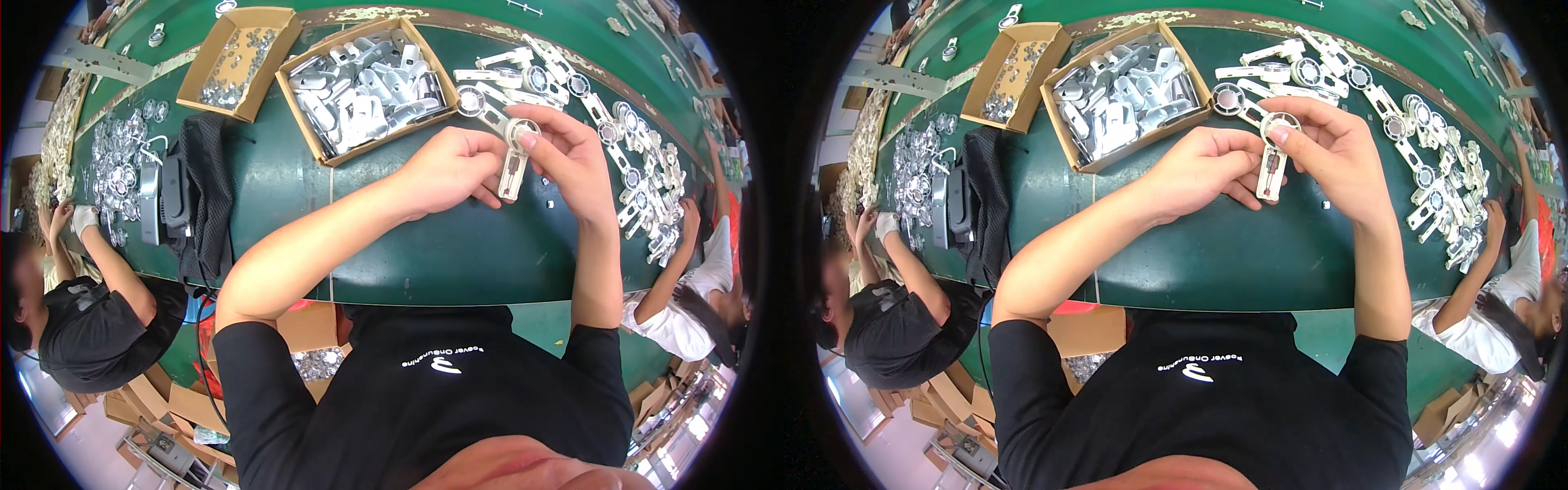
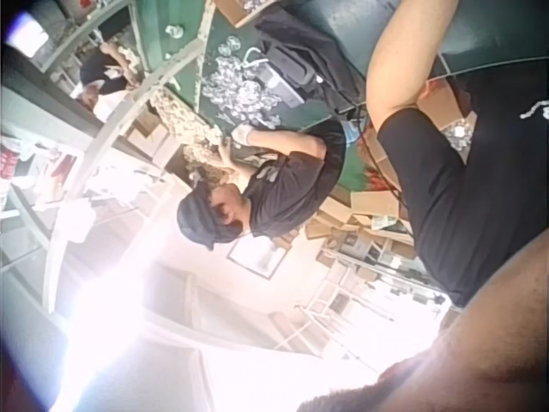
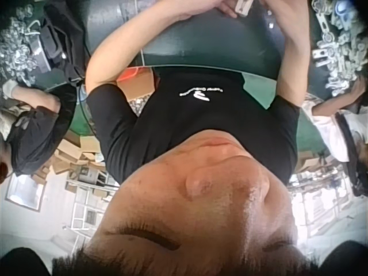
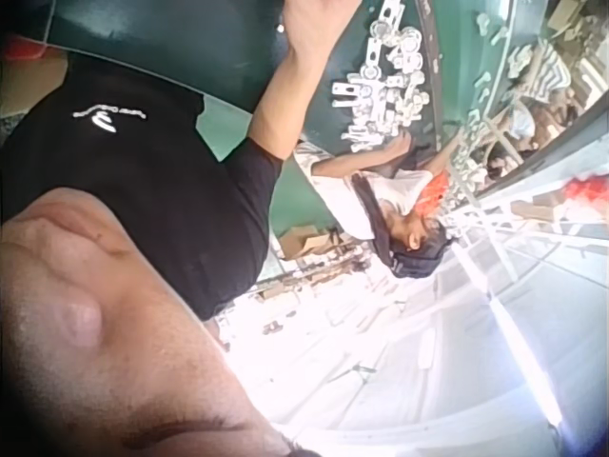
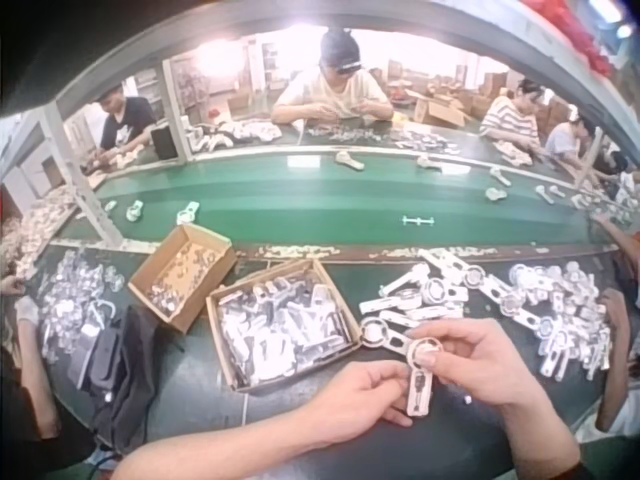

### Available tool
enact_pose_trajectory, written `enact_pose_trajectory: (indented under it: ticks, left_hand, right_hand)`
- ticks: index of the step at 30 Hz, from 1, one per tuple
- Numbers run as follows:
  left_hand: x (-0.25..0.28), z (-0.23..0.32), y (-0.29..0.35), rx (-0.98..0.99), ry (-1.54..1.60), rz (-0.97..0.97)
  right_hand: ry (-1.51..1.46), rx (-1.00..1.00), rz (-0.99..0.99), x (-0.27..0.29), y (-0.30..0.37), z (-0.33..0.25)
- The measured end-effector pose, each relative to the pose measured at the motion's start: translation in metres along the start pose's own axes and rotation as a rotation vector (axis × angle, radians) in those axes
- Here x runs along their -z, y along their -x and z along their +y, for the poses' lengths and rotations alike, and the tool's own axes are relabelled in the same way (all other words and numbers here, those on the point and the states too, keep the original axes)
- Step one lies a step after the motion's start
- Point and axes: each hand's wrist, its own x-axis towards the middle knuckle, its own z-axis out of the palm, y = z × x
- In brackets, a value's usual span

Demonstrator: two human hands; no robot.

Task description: Assembling small mechanical and electronic components on a factory production line.

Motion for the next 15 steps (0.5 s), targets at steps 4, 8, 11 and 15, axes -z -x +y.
enact_pose_trajectory:
  ticks: [4, 8, 11, 15]
  left_hand:
    - [-0.0027, 0.0023, 0.0008, 0.006, -0.014, 0.008]
    - [-0.0026, 0.0009, 0.0010, 0.005, -0.023, 0.006]
    - [-0.0012, 0.0004, 0.0024, -0.002, -0.021, 0.002]
    - [-0.0012, -0.0002, 0.0022, -0.018, -0.019, 0.011]
  right_hand:
    - [-0.005, 0.005, -0.001, 0.0024, -0.0002, 0.0020]
    - [0.014, 0.010, 0.024, 0.0004, 0.0009, 0.0034]
    - [0.014, -0.008, 0.029, -0.0021, 0.0004, 0.0061]
    - [0.025, -0.024, 0.044, -0.0033, -0.0017, 0.0085]
